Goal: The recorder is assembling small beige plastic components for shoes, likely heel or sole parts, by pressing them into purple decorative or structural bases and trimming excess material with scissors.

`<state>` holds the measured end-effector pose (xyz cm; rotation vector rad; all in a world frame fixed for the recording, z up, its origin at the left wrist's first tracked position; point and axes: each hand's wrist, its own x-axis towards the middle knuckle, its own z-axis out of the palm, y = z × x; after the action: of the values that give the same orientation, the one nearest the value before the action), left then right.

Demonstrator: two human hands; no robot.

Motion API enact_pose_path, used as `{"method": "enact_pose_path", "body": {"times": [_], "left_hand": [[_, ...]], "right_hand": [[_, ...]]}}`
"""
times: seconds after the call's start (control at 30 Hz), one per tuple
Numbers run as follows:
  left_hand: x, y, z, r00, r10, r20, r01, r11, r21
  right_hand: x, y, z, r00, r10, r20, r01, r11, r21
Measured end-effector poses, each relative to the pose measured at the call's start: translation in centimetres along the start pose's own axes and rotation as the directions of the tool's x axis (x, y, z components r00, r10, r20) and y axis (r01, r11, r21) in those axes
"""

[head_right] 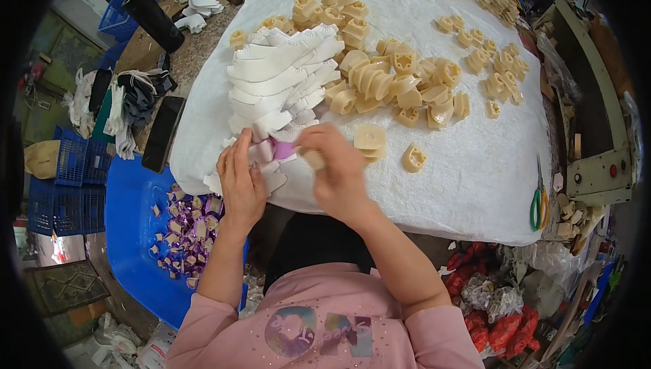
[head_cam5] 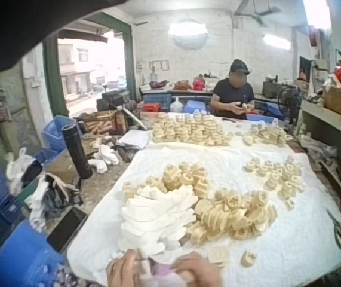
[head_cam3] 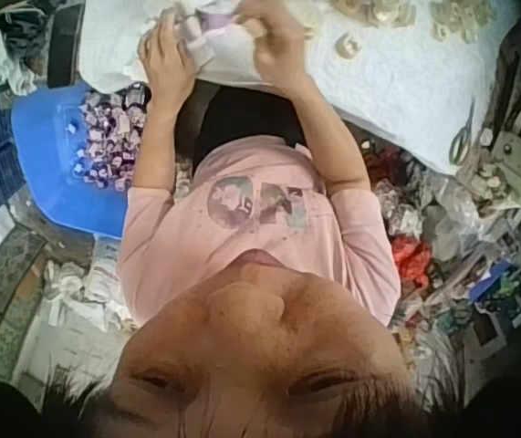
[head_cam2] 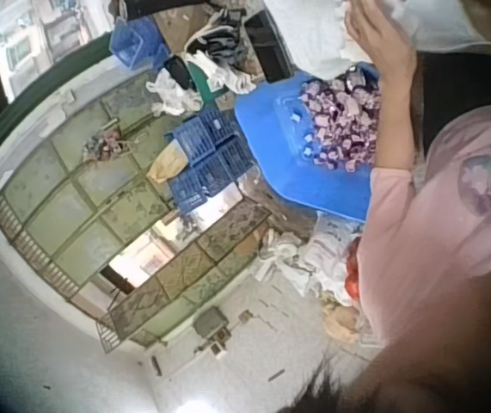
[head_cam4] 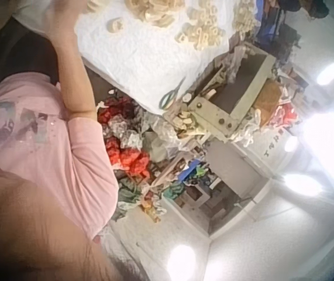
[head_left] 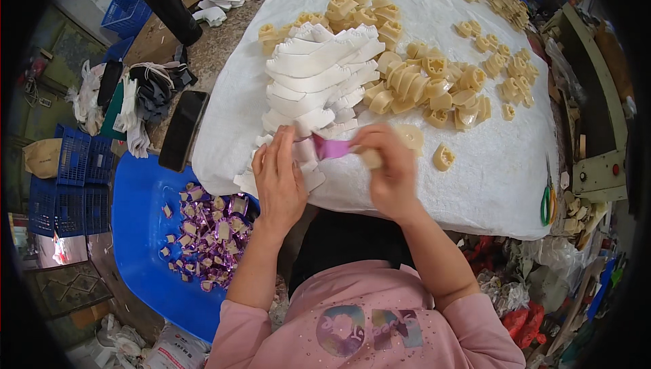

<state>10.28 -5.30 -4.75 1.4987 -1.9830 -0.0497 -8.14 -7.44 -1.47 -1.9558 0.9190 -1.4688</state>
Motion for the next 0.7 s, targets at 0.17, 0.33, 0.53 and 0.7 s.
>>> {"method": "enact_pose_path", "body": {"times": [0.17,0.33,0.53,0.7], "left_hand": [[-0.1,1.6,-0.8,0.996,0.065,-0.065,-0.066,0.998,-0.010],[-0.1,6.8,-0.2,0.964,0.267,-0.018,-0.256,0.901,-0.350],[-0.5,9.1,1.1,0.989,0.108,0.099,-0.019,0.764,-0.645],[-0.3,10.8,2.2,0.893,-0.089,0.442,0.435,0.428,-0.792]], "right_hand": [[-0.5,-3.2,-4.9,0.993,-0.014,-0.116,-0.002,0.991,-0.137],[-1.8,-5.2,-6.0,0.970,0.045,0.237,0.012,0.973,-0.231],[-3.4,-3.5,-9.5,0.970,0.205,0.130,-0.164,0.948,-0.273],[-6.0,1.2,-12.4,0.932,0.337,-0.133,-0.286,0.461,-0.840]]}}
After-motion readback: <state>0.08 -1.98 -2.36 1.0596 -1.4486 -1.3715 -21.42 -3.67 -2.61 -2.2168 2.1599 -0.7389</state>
